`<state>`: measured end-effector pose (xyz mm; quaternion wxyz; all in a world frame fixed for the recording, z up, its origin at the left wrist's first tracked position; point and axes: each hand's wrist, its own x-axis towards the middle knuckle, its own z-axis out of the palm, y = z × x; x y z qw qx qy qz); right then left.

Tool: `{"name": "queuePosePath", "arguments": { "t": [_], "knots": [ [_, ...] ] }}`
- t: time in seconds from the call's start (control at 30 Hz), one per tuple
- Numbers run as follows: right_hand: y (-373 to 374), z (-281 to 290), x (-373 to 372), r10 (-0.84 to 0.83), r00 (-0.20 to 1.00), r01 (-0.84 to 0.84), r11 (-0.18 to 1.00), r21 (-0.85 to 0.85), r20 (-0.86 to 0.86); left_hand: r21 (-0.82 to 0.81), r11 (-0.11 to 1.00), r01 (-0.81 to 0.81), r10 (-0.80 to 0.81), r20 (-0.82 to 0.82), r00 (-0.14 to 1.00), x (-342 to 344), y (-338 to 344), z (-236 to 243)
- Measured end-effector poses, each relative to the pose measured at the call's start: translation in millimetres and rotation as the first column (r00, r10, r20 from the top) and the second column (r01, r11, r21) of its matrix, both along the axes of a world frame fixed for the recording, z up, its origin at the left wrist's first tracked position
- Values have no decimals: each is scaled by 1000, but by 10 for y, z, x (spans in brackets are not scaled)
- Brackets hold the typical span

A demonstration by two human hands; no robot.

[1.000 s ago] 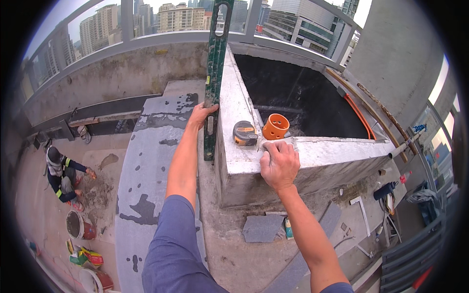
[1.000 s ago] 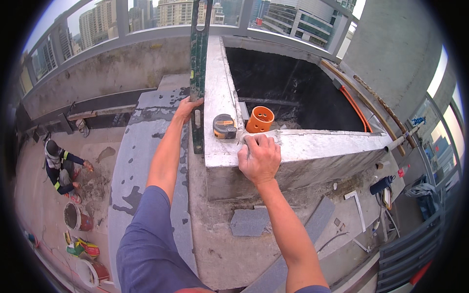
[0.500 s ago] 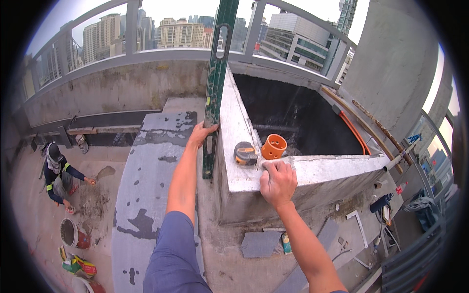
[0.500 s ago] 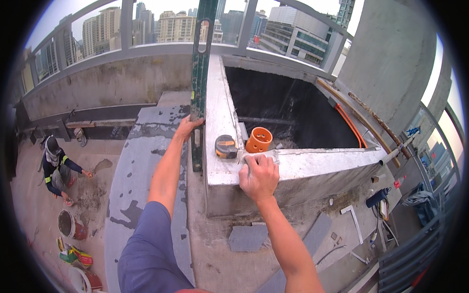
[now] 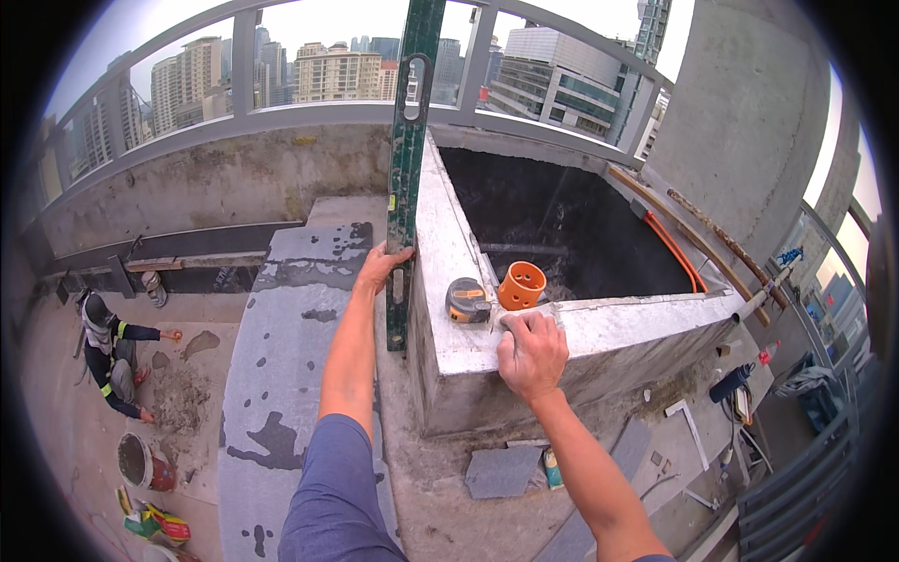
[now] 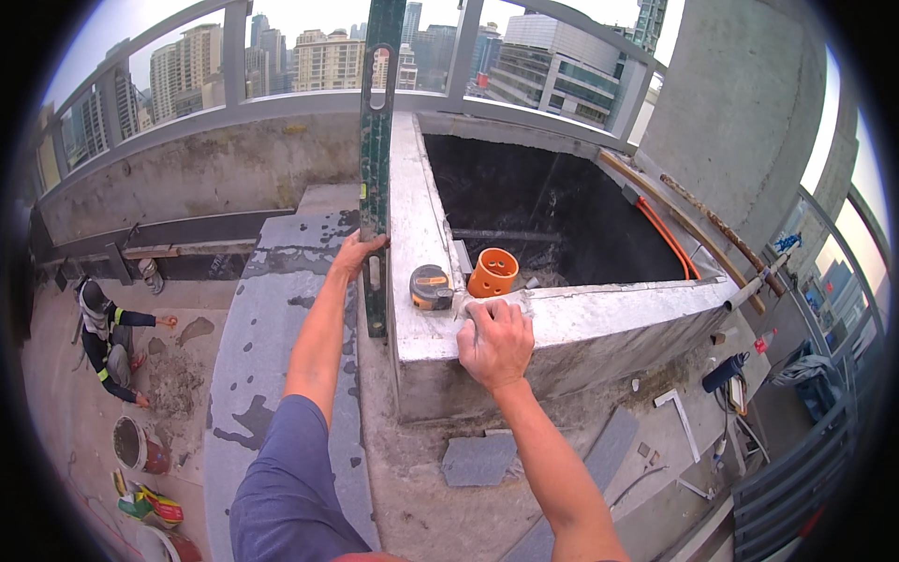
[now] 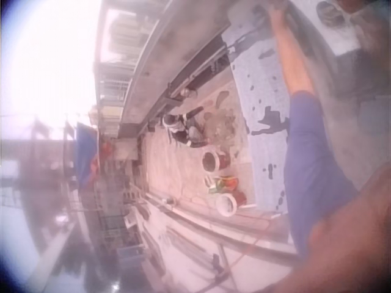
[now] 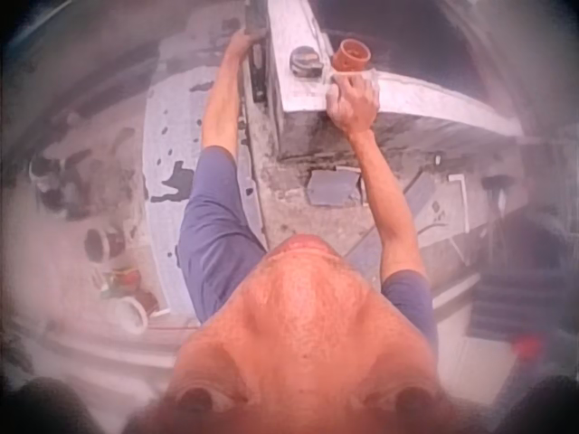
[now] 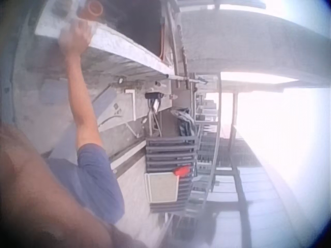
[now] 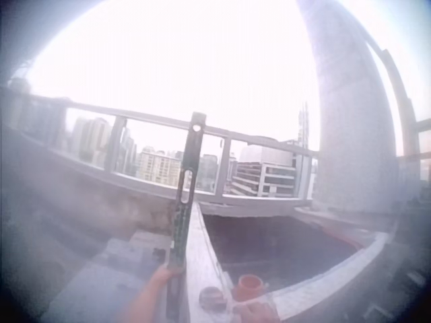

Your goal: The person uses a spirit level to check the vertical alignment of a concrete wall, then uses an angle grinder to cut a long stone slab into smaller pieces. The person handles the slab and grinder with both hands while another worker mixes cement nearby.

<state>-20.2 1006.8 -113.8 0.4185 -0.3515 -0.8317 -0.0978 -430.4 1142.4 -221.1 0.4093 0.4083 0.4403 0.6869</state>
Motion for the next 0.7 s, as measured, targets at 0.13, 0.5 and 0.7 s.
{"name": "queuePosePath", "arguments": {
  "t": [0.13,0.5,0.7],
  "knots": [
    [-3,2,-4,3,1000,-3,1000,14,-11,-11,1000,27,-27,15,1000,-26,10,-13],
    [-9,6,-6,5,1000,-5,1000,-4,-13,-14,999,44,-44,27,999,-65,5,-17],
    [2,5,8,1,1000,-1,1000,-10,-2,-12,999,42,-42,25,999,-41,-3,5]
  ]
}}
